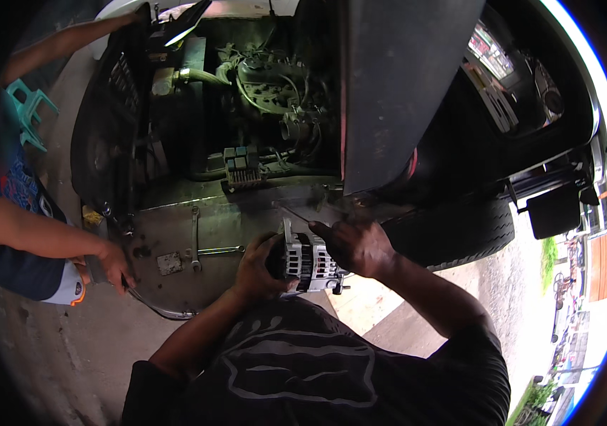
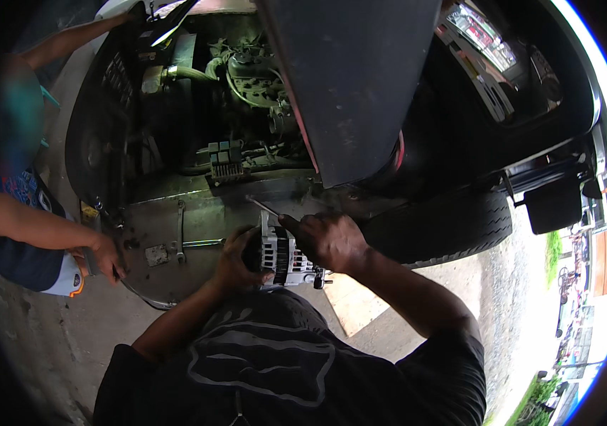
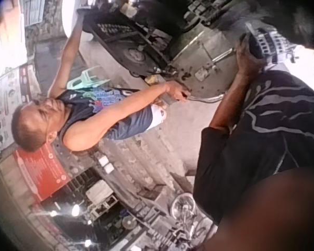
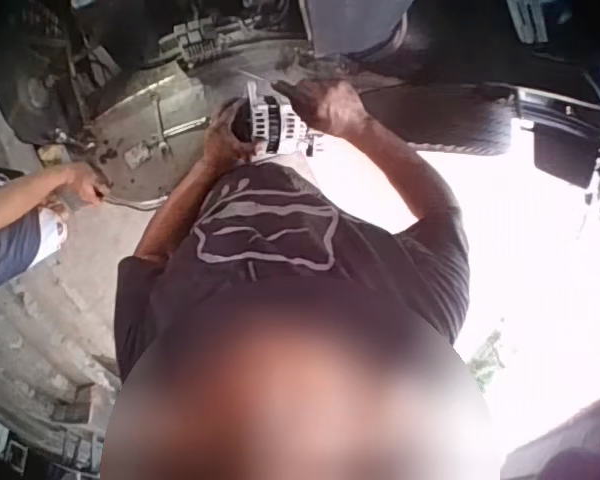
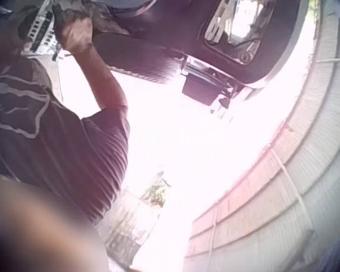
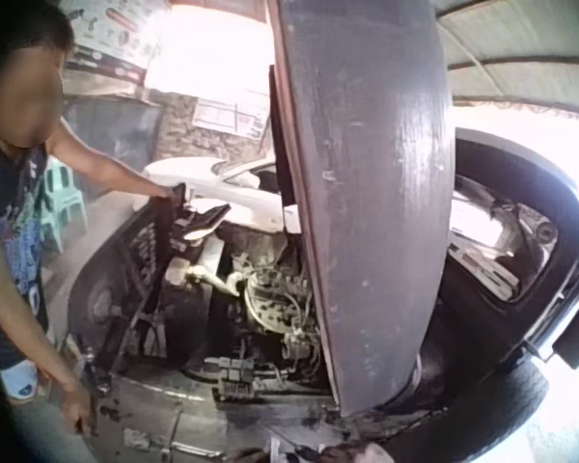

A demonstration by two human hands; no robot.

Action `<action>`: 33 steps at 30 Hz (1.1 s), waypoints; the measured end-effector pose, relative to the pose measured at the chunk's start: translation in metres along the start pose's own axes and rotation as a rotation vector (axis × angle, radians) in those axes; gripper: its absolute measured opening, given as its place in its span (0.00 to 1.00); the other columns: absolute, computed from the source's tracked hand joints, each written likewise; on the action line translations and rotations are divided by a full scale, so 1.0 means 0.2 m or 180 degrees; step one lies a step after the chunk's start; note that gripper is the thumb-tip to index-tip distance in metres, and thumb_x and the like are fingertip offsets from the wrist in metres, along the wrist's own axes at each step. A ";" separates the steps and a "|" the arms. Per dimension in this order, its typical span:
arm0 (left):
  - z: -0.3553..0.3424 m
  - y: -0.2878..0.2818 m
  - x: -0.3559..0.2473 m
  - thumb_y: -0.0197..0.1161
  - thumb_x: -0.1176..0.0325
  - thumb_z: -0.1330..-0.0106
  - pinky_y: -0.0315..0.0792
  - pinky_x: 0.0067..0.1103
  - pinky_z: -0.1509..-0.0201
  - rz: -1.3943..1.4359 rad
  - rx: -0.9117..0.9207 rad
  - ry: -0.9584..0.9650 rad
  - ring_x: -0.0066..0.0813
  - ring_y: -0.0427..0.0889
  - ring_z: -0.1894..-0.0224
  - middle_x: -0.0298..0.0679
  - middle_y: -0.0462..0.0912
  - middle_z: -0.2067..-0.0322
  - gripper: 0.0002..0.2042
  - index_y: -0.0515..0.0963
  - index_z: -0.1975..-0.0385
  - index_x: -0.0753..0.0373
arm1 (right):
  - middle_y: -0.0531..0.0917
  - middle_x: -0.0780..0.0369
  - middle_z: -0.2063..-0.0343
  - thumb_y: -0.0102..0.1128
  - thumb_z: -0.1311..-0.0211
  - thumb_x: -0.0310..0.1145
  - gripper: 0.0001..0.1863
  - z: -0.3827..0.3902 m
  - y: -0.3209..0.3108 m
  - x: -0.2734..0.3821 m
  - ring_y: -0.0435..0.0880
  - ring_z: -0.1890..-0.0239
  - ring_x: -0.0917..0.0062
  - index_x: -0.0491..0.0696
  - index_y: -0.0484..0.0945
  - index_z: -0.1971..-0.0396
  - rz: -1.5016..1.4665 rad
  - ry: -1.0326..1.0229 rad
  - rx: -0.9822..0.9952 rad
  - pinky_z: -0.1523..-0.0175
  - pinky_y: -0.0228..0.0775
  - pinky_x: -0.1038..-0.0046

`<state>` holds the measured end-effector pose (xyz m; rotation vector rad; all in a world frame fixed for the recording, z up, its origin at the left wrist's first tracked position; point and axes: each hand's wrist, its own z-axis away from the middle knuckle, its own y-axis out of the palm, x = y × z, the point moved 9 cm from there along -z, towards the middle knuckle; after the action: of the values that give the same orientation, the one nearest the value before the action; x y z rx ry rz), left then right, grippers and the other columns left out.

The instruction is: The person removes an alternator from a car engine bay, then repeatedly attempts to install it by aligning and tightening bolts. The alternator is handled multiple times, removed, and repositioned, but the final secured state is not shown.

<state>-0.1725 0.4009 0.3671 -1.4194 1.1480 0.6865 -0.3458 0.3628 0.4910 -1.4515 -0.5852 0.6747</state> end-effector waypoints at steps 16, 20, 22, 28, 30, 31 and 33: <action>-0.04 0.01 -0.03 0.84 0.44 0.57 0.73 0.40 0.31 -0.0143 0.0039 0.0191 0.56 0.79 0.38 0.55 0.77 0.41 0.52 0.71 0.33 0.68 | 0.84 0.45 0.44 0.55 0.23 0.30 0.17 0.31 0.82 -0.53 0.84 0.42 0.50 0.43 0.82 0.40 -0.2902 0.1293 -0.0940 0.36 0.75 0.61; -0.04 0.02 -0.01 0.81 0.40 0.54 0.72 0.40 0.31 -0.0305 0.0113 0.0107 0.56 0.78 0.38 0.56 0.77 0.42 0.53 0.69 0.32 0.69 | 0.83 0.46 0.42 0.51 0.19 0.41 0.23 0.52 0.87 -0.52 0.82 0.39 0.52 0.41 0.80 0.38 -0.2829 0.2071 -0.1717 0.34 0.73 0.61; -0.05 0.03 0.03 0.80 0.36 0.53 0.71 0.39 0.30 -0.0309 0.0160 -0.0003 0.55 0.78 0.37 0.57 0.76 0.40 0.56 0.67 0.30 0.70 | 0.84 0.47 0.42 0.55 0.21 0.55 0.35 0.62 1.00 -0.42 0.81 0.37 0.61 0.41 0.73 0.30 -0.4324 0.2486 -0.1586 0.32 0.71 0.61; -0.10 0.04 0.38 0.68 0.35 0.35 0.69 0.34 0.28 0.1931 0.0380 -0.1579 0.38 0.77 0.35 0.50 0.80 0.38 0.49 0.64 0.26 0.70 | 0.83 0.58 0.42 0.72 0.30 0.44 0.38 0.59 1.12 -0.14 0.84 0.43 0.70 0.47 0.66 0.26 -0.6696 0.1928 -0.1590 0.39 0.77 0.65; -0.13 0.09 0.41 0.63 0.41 0.28 0.67 0.30 0.28 0.1782 0.0552 -0.1351 0.32 0.77 0.37 0.45 0.82 0.40 0.40 0.69 0.28 0.70 | 0.83 0.59 0.42 0.73 0.31 0.41 0.37 0.57 1.16 -0.12 0.84 0.44 0.70 0.47 0.67 0.27 -0.7278 0.1960 -0.1466 0.39 0.78 0.64; -0.16 0.11 0.41 0.63 0.42 0.27 0.66 0.29 0.27 0.1665 0.0631 -0.1133 0.32 0.77 0.36 0.45 0.82 0.39 0.38 0.70 0.29 0.70 | 0.83 0.60 0.42 0.72 0.31 0.41 0.37 0.56 1.17 -0.12 0.84 0.44 0.70 0.47 0.67 0.27 -0.7430 0.1936 -0.1405 0.39 0.79 0.63; -0.19 0.15 0.41 0.62 0.46 0.26 0.64 0.27 0.27 0.1812 0.0656 -0.0817 0.32 0.76 0.35 0.45 0.81 0.37 0.35 0.73 0.30 0.70 | 0.83 0.60 0.43 0.71 0.30 0.41 0.35 0.54 1.18 -0.12 0.85 0.44 0.68 0.47 0.68 0.28 -0.7522 0.1914 -0.1391 0.41 0.81 0.61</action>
<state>-0.1782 0.3470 0.2883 -0.7986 1.3798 1.0770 -0.4550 0.4202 0.2622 -0.3837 -1.3960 -1.7089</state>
